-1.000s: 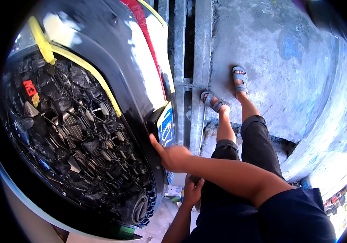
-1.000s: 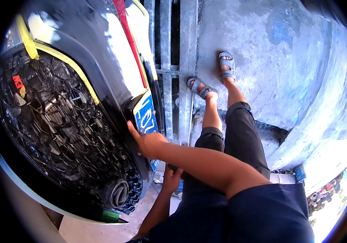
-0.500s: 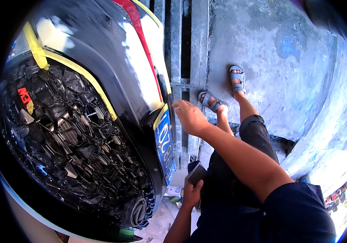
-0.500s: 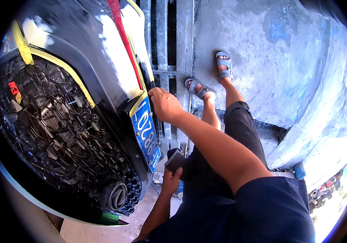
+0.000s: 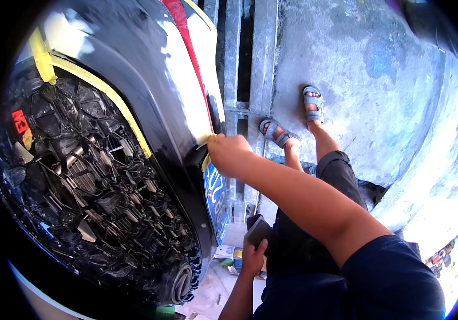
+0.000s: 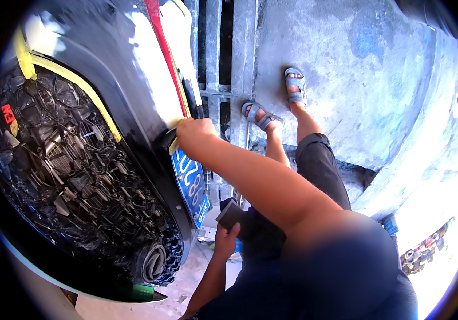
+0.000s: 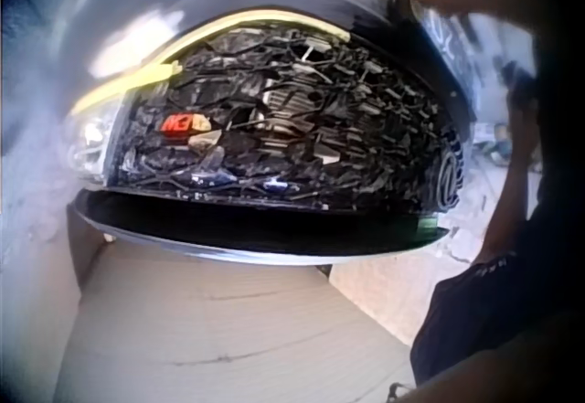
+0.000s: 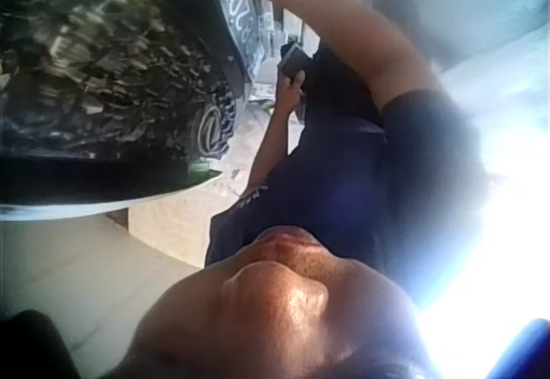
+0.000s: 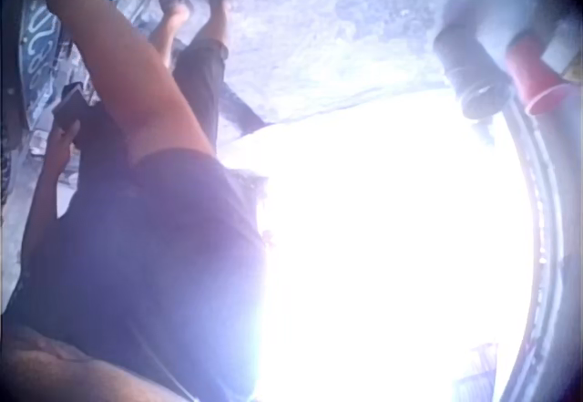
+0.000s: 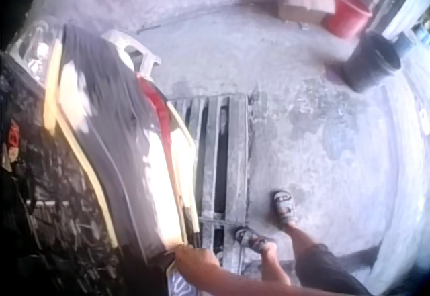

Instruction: The person sands the hood of a car using a sanding block and a cloth. They repeatedly rub the surface, focusing on the edges and the area around the license plate. The person also wipes the hood with a purple cloth.

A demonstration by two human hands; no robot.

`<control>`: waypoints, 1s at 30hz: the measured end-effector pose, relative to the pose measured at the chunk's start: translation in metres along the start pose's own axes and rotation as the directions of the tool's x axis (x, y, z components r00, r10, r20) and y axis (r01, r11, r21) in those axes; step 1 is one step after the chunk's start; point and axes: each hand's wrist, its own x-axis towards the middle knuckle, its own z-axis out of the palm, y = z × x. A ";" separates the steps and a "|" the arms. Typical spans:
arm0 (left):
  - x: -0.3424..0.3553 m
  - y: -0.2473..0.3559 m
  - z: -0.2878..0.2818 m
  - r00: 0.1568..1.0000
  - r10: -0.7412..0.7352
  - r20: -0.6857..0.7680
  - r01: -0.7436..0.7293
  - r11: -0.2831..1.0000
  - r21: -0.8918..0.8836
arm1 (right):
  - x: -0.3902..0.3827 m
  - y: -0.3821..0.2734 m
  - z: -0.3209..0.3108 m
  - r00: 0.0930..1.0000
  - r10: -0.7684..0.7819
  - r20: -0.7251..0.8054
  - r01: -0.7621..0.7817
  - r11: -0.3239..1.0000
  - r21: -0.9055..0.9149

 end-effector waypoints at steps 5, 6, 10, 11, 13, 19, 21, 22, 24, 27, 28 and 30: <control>0.003 -0.010 0.002 1.000 -0.017 -0.002 0.017 0.999 -0.051 | 0.020 0.020 0.004 0.992 -0.024 0.120 0.029 0.999 -0.037; 0.004 -0.012 0.002 1.000 -0.004 0.001 0.005 0.998 -0.057 | 0.023 0.023 0.004 0.986 -0.033 0.165 0.039 0.999 -0.037; 0.006 -0.005 0.005 0.999 -0.039 0.002 0.039 0.997 -0.068 | 0.043 0.058 0.028 0.982 -0.053 0.182 0.078 0.988 -0.135; 0.003 -0.008 0.005 0.998 -0.064 -0.018 0.061 0.992 -0.114 | 0.039 0.056 0.015 0.962 0.052 0.267 -0.020 0.992 -0.121; 0.004 -0.008 0.001 0.998 -0.064 -0.021 0.061 0.990 -0.129 | 0.029 0.067 0.020 0.981 0.108 0.162 -0.105 0.994 -0.030; 0.005 0.011 0.003 0.999 -0.038 -0.004 0.038 0.998 -0.045 | 0.015 0.094 0.070 0.983 0.102 -0.150 -0.044 0.938 0.344; 0.005 0.014 0.001 0.999 -0.040 -0.001 0.040 0.998 -0.056 | 0.008 0.079 0.055 0.955 0.176 -0.240 0.008 0.792 0.611; 0.004 0.013 0.001 1.000 -0.027 -0.011 0.027 0.999 -0.045 | 0.005 0.070 0.049 0.936 0.222 -0.273 0.047 0.690 0.722; 0.006 0.014 0.002 1.000 0.019 -0.013 -0.019 1.000 -0.020 | 0.010 0.060 0.050 0.887 0.129 -0.443 0.254 0.666 0.702; 0.006 0.021 0.001 1.000 -0.019 0.014 0.020 0.999 -0.027 | 0.017 0.052 0.056 0.930 0.040 -0.366 0.241 0.685 0.687; 0.006 0.018 0.001 1.000 -0.025 0.013 0.025 0.999 -0.021 | 0.020 0.053 0.059 0.930 0.043 -0.364 0.241 0.678 0.695; 0.005 0.016 0.001 0.999 -0.034 0.013 0.034 0.999 -0.009 | 0.026 0.060 0.057 0.952 0.073 -0.297 0.182 0.645 0.742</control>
